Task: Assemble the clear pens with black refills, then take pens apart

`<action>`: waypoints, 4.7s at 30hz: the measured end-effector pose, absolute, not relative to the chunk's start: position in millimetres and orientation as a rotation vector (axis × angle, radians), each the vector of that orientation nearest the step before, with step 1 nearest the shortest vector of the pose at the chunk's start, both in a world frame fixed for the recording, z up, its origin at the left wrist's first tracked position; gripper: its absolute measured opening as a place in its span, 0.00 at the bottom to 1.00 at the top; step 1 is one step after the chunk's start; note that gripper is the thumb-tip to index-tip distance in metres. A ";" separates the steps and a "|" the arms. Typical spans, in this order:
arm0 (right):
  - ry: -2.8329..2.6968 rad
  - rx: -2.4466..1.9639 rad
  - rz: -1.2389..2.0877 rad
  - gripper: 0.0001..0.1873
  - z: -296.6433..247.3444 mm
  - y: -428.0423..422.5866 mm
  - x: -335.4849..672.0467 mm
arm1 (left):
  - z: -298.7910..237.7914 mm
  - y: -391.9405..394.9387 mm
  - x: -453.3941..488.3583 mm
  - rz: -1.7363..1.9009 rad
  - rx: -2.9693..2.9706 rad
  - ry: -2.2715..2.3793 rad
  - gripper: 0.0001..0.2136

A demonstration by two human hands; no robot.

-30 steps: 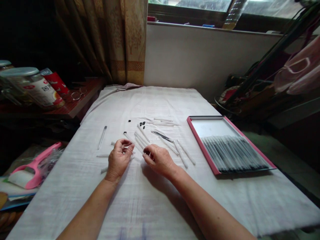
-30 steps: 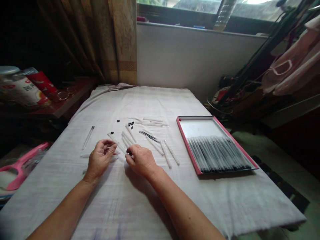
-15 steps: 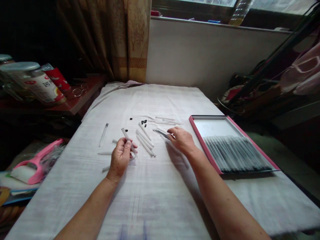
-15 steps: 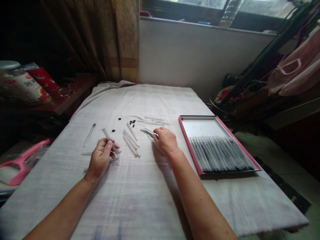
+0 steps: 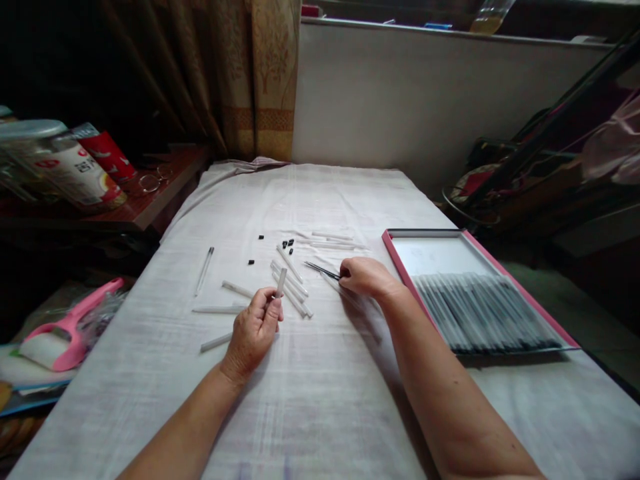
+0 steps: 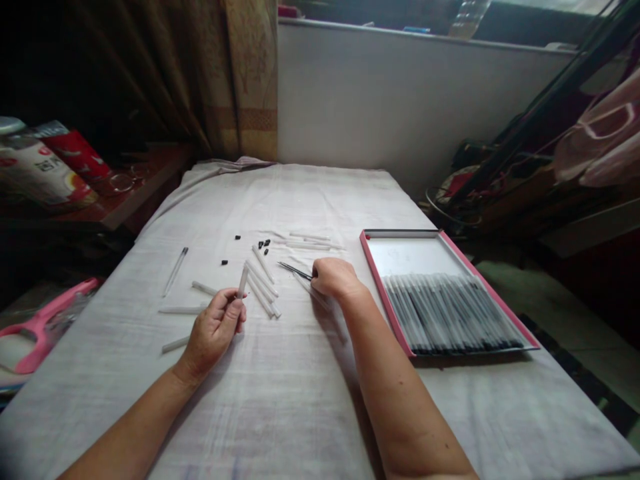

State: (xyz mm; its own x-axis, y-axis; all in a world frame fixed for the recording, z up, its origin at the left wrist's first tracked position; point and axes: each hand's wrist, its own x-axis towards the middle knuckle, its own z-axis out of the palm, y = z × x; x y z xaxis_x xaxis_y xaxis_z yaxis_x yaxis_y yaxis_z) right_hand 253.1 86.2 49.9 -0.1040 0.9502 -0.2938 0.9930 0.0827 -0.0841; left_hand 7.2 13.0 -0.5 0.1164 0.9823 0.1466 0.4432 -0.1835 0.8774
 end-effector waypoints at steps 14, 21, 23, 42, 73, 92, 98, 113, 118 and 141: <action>2.163 1.925 -0.414 0.16 53.3 82.6 245.9 | -2.7 9.7 8.0 0.962 1.963 1.435 0.10; 2.163 1.946 -0.420 0.16 53.3 79.9 242.0 | -3.0 12.4 6.6 0.986 1.977 1.444 0.10; 2.171 1.935 -0.418 0.15 52.5 79.3 240.1 | -2.8 12.5 6.5 0.987 1.979 1.443 0.10; 2.880 1.886 -2.234 0.12 75.7 74.0 255.0 | -4.6 14.9 5.5 1.096 2.025 1.494 0.11; 2.817 1.931 -0.657 0.15 44.1 110.4 204.2 | -0.3 13.7 5.6 1.204 1.669 1.435 0.12; 2.204 2.130 -2.493 0.10 39.8 108.1 194.5 | -2.7 12.9 7.4 1.106 1.803 1.448 0.12; 1.625 1.957 -3.226 0.12 36.1 55.1 209.6 | -1.7 12.0 9.0 1.082 1.995 1.433 0.11; 1.780 2.076 -3.060 0.12 25.2 35.5 207.5 | -1.1 11.0 10.5 1.035 2.191 1.345 0.11; 2.127 2.177 -2.693 0.12 28.0 34.0 209.5 | -2.3 11.4 10.0 1.018 2.227 1.333 0.11; 3.037 2.163 -0.280 0.25 -0.8 31.3 213.0 | -5.5 10.9 9.1 1.104 2.452 1.172 0.10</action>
State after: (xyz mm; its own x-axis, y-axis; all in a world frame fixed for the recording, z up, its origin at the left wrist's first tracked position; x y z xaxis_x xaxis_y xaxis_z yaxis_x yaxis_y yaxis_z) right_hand 213.0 31.3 -0.8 -0.2156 0.9003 0.3781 0.8162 0.3787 -0.4364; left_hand 9.1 10.9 -5.5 0.4041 0.7383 0.5401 0.5827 -0.6629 0.4702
